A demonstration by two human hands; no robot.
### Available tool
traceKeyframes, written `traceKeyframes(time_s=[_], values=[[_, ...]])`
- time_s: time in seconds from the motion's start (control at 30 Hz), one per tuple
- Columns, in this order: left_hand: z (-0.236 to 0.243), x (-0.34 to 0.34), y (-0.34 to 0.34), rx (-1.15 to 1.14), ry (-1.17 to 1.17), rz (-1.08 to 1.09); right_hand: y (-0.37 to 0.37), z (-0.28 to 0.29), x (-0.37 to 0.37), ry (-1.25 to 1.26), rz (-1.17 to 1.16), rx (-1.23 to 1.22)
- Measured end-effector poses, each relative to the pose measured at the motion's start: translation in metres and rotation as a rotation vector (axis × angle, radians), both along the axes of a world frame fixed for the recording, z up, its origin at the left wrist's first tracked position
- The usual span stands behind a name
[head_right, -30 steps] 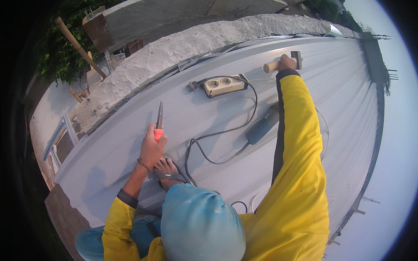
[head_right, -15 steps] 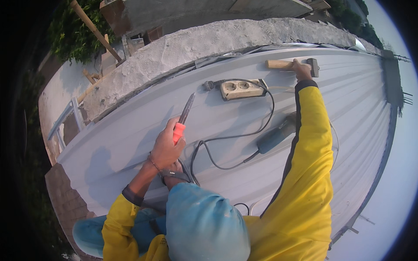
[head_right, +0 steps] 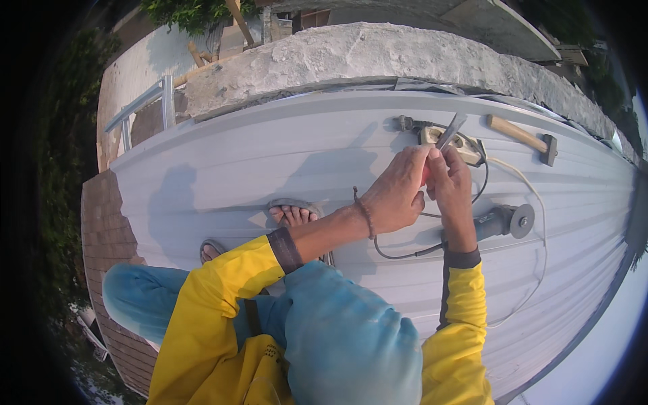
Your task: The person sits on a corrugated metal roof and uses a hammer and chisel to repeatedly strike the roof seam. They occasionally pause to adjust the chisel or check the seam with their hand.
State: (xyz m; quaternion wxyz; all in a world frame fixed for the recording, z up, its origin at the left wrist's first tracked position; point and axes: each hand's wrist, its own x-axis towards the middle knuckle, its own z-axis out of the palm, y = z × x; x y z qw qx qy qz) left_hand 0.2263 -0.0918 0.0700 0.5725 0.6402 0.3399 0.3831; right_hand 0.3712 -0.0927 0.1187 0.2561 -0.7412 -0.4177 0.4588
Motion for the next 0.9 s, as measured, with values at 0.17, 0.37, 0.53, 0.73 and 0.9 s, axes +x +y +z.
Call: traceKeyframes(time_s=[0.17,0.37,0.53,0.73,0.9], values=[[0.006,-0.022,0.013,0.225,-0.129,0.039,0.009,-0.007,0.051,0.260,-0.288,0.212],[-0.049,-0.150,0.048,0.254,0.581,0.775,0.048,-0.035,0.200,0.035,-0.711,0.307],[-0.073,-0.203,0.066,0.278,0.909,0.550,0.068,-0.072,0.296,-0.035,-0.891,0.278],[-0.068,-0.203,0.083,0.027,1.181,0.526,0.077,-0.090,0.326,-0.058,-0.818,0.173],[-0.072,-0.200,0.059,-0.011,1.135,0.571,0.083,-0.092,0.339,-0.135,-0.671,0.001]])
